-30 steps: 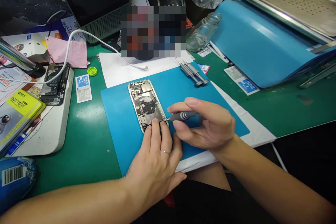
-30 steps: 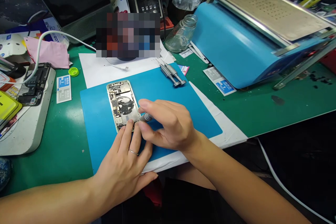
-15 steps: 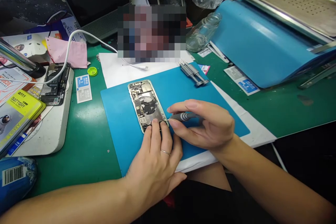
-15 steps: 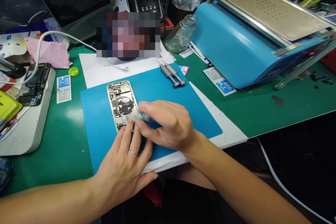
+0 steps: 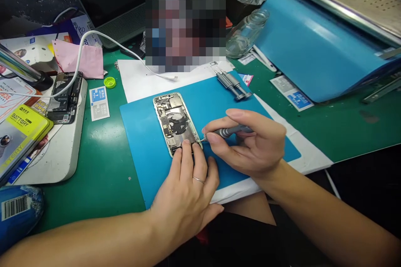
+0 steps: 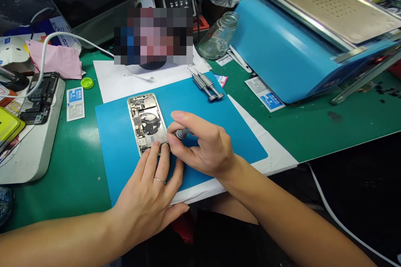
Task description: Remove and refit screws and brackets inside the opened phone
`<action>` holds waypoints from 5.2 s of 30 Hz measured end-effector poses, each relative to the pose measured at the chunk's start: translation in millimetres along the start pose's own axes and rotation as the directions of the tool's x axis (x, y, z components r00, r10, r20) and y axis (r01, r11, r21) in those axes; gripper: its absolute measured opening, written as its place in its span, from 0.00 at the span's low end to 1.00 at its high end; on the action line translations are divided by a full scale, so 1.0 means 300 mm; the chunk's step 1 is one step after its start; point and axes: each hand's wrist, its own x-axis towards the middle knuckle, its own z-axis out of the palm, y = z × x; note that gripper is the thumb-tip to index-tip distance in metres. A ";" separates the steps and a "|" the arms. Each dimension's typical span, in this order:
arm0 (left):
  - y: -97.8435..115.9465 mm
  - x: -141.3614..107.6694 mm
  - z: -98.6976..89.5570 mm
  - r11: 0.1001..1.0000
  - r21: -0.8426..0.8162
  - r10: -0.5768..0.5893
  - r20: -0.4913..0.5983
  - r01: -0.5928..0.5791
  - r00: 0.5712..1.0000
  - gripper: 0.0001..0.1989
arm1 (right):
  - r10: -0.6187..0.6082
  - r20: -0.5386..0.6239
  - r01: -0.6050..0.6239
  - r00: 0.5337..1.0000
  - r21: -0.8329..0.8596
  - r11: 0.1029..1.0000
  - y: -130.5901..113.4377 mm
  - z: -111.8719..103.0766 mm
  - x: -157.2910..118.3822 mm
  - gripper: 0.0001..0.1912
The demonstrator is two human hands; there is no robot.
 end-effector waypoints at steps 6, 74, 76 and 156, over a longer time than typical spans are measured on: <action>0.000 -0.001 0.002 1.000 -0.006 -0.001 -0.003 0.001 1.000 0.42 | -0.007 -0.050 0.006 0.999 -0.017 1.000 -0.001 -0.001 -0.006 0.37; -0.001 -0.003 0.004 1.000 0.020 0.010 -0.002 -0.010 1.000 0.41 | 0.115 -0.032 -0.113 0.993 0.071 0.991 0.010 0.005 -0.021 0.41; -0.001 -0.003 0.002 1.000 0.022 0.011 0.009 -0.012 1.000 0.41 | 0.115 -0.027 -0.113 0.993 0.077 0.991 0.012 0.004 -0.017 0.41; -0.003 0.002 0.001 1.000 0.020 0.006 -0.015 -0.006 1.000 0.41 | -0.046 -0.002 0.046 0.999 0.043 0.998 0.019 0.003 -0.020 0.45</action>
